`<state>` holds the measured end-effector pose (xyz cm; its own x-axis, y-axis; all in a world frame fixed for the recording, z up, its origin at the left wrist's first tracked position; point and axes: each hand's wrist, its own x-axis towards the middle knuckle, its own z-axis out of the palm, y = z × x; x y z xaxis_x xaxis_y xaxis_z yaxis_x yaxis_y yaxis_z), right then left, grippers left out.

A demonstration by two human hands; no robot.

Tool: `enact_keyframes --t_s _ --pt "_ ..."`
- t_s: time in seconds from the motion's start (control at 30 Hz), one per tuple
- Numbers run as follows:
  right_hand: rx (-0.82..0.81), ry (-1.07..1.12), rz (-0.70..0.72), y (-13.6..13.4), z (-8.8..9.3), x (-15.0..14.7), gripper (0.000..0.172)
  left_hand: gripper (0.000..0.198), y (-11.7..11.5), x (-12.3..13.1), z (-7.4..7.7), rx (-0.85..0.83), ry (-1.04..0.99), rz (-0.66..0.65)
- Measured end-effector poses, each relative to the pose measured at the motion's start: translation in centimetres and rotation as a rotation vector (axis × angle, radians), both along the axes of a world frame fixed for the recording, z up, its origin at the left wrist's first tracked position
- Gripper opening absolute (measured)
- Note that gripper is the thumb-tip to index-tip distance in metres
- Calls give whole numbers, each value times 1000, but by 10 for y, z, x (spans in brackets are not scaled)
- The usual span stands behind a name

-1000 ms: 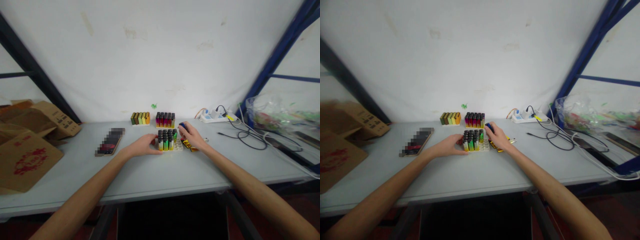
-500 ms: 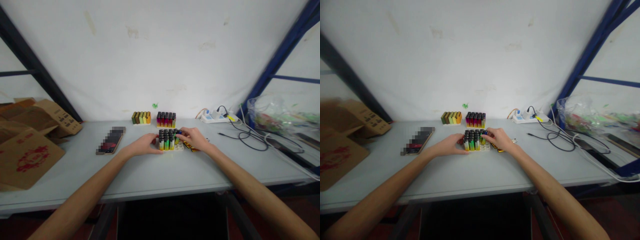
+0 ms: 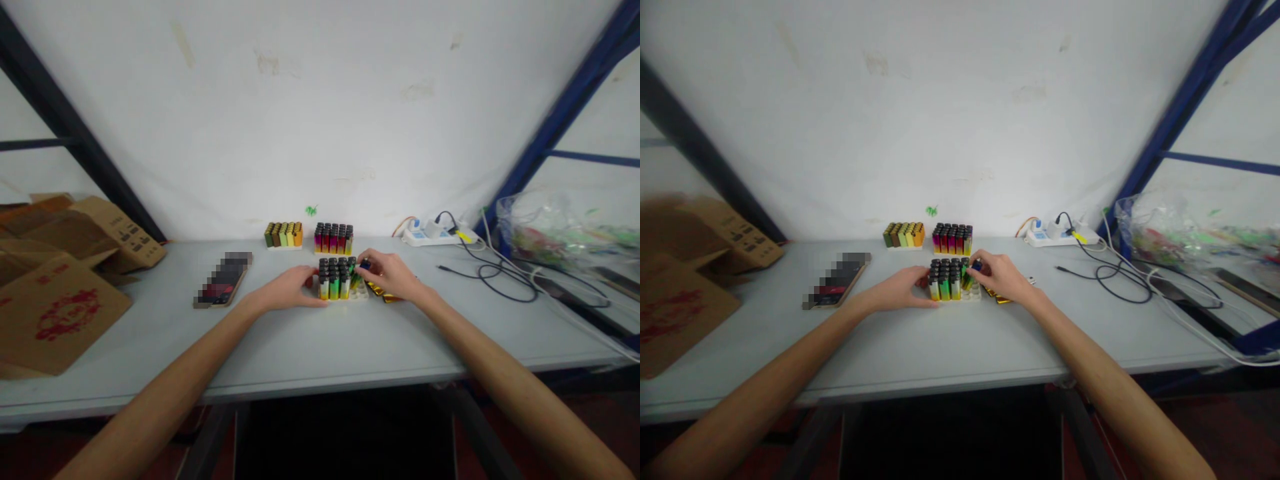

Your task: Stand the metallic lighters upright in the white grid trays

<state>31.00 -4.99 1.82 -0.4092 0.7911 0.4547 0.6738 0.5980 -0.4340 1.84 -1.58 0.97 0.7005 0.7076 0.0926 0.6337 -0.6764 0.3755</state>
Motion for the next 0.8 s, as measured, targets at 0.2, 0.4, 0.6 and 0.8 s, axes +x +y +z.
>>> enact_keyframes --t_s 0.2,0.4,0.6,0.8 --pt "-31 103 -29 0 2 3 30 69 1 -1 -1 4 -18 -2" --pt "-148 134 17 1 4 6 31 70 2 -1 -2 -1 -7 0" --pt "-123 59 26 0 4 7 24 70 1 0 -1 0 -3 14" --pt "-115 70 32 -1 6 8 34 71 -1 0 1 -13 -13 24"
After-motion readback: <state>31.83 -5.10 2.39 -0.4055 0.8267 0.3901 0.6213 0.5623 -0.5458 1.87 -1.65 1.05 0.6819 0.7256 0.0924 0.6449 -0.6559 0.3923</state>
